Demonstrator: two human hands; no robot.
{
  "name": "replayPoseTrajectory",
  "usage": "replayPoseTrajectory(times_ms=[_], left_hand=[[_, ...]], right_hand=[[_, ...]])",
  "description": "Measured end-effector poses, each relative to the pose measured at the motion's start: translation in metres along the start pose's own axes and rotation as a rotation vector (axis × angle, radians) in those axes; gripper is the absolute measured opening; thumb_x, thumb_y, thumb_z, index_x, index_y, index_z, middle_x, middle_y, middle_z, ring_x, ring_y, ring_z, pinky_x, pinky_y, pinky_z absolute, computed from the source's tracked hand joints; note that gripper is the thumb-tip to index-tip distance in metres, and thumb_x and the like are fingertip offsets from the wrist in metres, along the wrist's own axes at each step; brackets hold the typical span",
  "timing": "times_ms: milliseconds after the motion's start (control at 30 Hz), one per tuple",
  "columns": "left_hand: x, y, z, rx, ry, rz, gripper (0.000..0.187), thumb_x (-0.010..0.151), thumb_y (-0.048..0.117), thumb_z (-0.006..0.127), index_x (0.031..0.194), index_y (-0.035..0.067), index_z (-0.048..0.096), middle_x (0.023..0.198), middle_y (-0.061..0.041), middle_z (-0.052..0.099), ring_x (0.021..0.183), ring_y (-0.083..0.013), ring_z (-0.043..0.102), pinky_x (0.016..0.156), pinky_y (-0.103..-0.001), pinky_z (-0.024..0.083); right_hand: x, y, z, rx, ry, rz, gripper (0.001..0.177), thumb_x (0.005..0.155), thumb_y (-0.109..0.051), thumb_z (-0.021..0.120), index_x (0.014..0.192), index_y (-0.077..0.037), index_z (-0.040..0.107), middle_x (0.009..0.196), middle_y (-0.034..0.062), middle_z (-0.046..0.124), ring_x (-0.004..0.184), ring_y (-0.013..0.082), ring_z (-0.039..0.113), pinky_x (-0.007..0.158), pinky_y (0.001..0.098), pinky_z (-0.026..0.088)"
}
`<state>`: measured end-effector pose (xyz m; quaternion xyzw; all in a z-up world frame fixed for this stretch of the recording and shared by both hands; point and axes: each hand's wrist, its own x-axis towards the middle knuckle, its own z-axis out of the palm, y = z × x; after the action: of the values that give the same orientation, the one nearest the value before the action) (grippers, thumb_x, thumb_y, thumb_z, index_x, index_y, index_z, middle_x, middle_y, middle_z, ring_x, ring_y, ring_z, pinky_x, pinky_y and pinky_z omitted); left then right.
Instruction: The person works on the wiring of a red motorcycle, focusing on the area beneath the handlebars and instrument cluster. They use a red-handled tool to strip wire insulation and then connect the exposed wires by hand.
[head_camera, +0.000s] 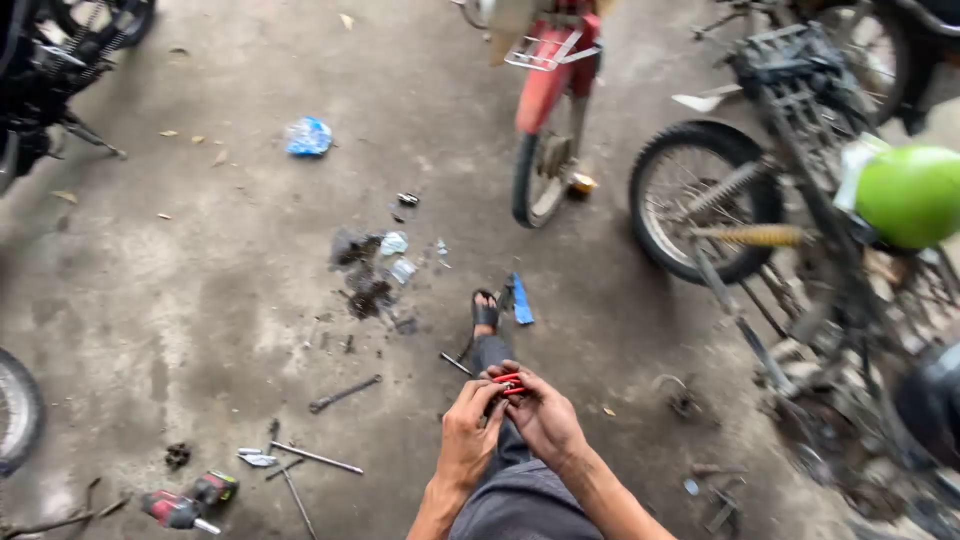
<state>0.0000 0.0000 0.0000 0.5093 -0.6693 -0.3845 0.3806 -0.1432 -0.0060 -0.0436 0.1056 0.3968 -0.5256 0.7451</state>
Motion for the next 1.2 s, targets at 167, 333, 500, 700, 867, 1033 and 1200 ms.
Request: replayPoseTrajectory(times_ms=[167,333,500,700,867,1033,1200], left_hand=[[0.148,-0.046,-0.074,0.068,0.06,0.029,0.014,0.097,0.006,0.064,0.11,0.007,0.069,0.107,-0.009,0.068,0.099,-0.0233,0.071,0.085,-0.034,0.057],[0.298,-0.081,-0.168,0.132,0.173,-0.029,0.019,0.099,0.011,0.063,0.116,0.009,0.07,0.109,-0.008,0.069,0.101,-0.022,0.072,0.086,-0.034,0.057],[0.421,-0.111,-0.243,0.566,0.181,0.152,0.032,0.088,-0.002,0.07,0.115,0.014,0.067,0.095,-0.005,0.06,0.084,-0.0259,0.066,0.066,-0.037,0.056],[0.584,-0.184,-0.311,0.704,-0.067,0.347,0.032,0.087,-0.002,0.057,0.119,0.001,0.06,0.108,-0.017,0.056,0.077,-0.0338,0.061,0.059,-0.043,0.052],[0.749,-0.258,-0.361,0.739,-0.266,0.559,0.022,0.088,0.0,0.057,0.108,-0.003,0.063,0.098,-0.016,0.06,0.084,-0.0312,0.059,0.076,-0.04,0.052],[0.907,-0.271,-0.416,0.843,-0.37,0.744,0.019,0.09,0.004,0.059,0.106,-0.003,0.066,0.095,-0.016,0.063,0.084,-0.0292,0.062,0.07,-0.036,0.054],[1.045,-0.286,-0.439,0.818,-0.485,0.833,0.02,0.094,0.001,0.057,0.109,-0.007,0.066,0.095,-0.02,0.063,0.083,-0.0334,0.064,0.072,-0.04,0.053]], right_hand=[[0.112,-0.024,0.13,-0.078,-0.084,-0.022,0.031,0.1,-0.008,0.049,0.126,0.005,0.06,0.128,0.032,0.067,0.12,0.0403,0.065,0.098,0.0408,0.052],[0.241,-0.042,0.275,-0.158,-0.149,0.09,0.031,0.101,-0.01,0.052,0.127,0.005,0.06,0.126,0.0308,0.068,0.11,0.0318,0.067,0.093,0.036,0.053],[0.327,-0.06,0.402,-0.306,-0.279,0.046,0.029,0.099,-0.012,0.054,0.119,0.008,0.063,0.125,0.0291,0.071,0.113,0.0327,0.068,0.094,0.0357,0.055],[0.47,-0.093,0.514,-0.228,-0.095,0.19,0.027,0.099,-0.01,0.053,0.114,0.007,0.067,0.126,0.0321,0.071,0.114,0.0351,0.068,0.096,0.0389,0.054],[0.61,-0.12,0.581,-0.159,-0.024,0.157,0.026,0.097,-0.009,0.055,0.114,0.006,0.067,0.126,0.0299,0.071,0.105,0.0304,0.067,0.087,0.0377,0.055],[0.69,-0.16,0.697,0.002,0.014,0.085,0.029,0.098,-0.007,0.05,0.116,0.011,0.063,0.139,0.0387,0.063,0.126,0.0342,0.062,0.105,0.034,0.048],[0.78,-0.206,0.765,0.116,0.053,0.061,0.029,0.096,-0.007,0.046,0.116,0.006,0.062,0.147,0.0354,0.059,0.138,0.0396,0.056,0.111,0.0395,0.043]])
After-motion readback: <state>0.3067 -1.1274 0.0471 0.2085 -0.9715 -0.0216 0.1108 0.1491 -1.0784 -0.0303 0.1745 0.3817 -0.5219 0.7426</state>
